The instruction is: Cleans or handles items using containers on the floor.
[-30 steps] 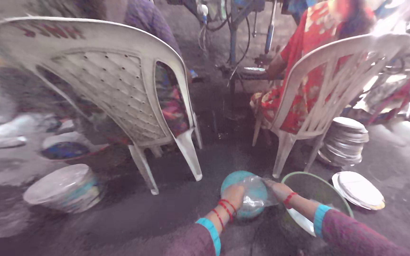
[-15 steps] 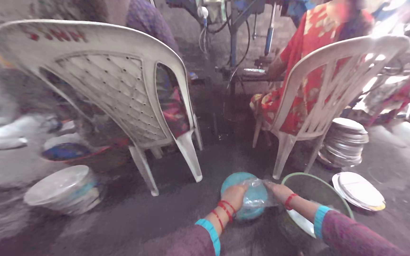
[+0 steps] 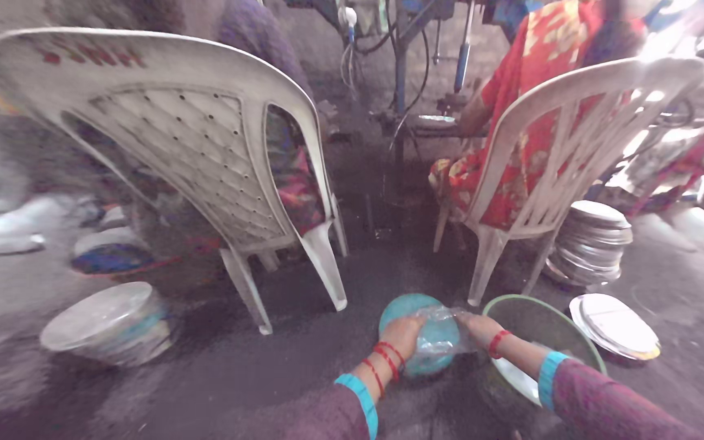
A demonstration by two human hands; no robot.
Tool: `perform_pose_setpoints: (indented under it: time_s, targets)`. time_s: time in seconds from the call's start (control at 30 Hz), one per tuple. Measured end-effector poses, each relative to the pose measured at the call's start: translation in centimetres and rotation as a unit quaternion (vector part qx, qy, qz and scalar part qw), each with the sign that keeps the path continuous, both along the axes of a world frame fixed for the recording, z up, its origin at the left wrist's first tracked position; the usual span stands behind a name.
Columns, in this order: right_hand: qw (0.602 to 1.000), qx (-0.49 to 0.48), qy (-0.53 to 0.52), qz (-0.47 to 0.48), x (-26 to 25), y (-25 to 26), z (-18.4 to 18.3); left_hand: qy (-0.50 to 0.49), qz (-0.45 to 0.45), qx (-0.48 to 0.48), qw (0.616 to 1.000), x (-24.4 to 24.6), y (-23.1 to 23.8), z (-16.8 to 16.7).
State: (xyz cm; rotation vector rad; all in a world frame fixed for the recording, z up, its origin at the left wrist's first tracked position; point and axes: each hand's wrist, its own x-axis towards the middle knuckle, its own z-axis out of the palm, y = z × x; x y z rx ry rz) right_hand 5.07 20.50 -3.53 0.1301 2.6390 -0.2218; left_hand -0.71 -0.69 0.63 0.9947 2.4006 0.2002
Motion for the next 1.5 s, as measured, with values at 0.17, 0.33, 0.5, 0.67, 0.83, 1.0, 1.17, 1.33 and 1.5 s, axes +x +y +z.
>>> perform_pose_setpoints:
  time_s: [0.17,0.33,0.5,0.67,0.83,1.0,1.17,1.33,1.5]
  targets:
    - [1.000,-0.002,-0.005,-0.008,-0.01,-0.08,0.09,0.000,0.003,-0.001,1.000,0.03,0.01,0.12]
    - [1.000,0.000,-0.009,-0.008,0.09,-0.28,0.39,0.000,0.001,-0.001,1.000,-0.06,-0.03,-0.01]
    - [1.000,0.001,-0.009,0.000,0.05,-0.17,0.35,0.001,0.001,-0.004,1.000,-0.07,0.02,-0.03]
    - [1.000,0.003,-0.008,0.000,0.06,-0.15,0.28,0.001,0.000,-0.009,1.000,-0.10,0.09,-0.04]
    - [1.000,0.005,-0.012,0.000,0.08,-0.19,0.29,0.002,0.000,-0.007,1.000,-0.07,0.03,-0.08]
    - [1.000,0.005,-0.009,0.001,0.00,-0.03,0.12,0.002,0.000,-0.007,1.000,-0.14,0.07,-0.10]
    - [1.000,-0.001,-0.004,0.001,0.06,0.00,-0.07,0.002,0.001,-0.004,1.000,-0.06,-0.02,-0.08]
    - [1.000,0.002,-0.010,0.003,-0.03,0.00,-0.17,0.000,0.004,-0.008,1.000,0.04,-0.08,0.05]
    - [1.000,0.004,-0.009,0.000,-0.04,-0.01,-0.18,-0.002,0.014,-0.015,1.000,0.10,-0.06,0.06]
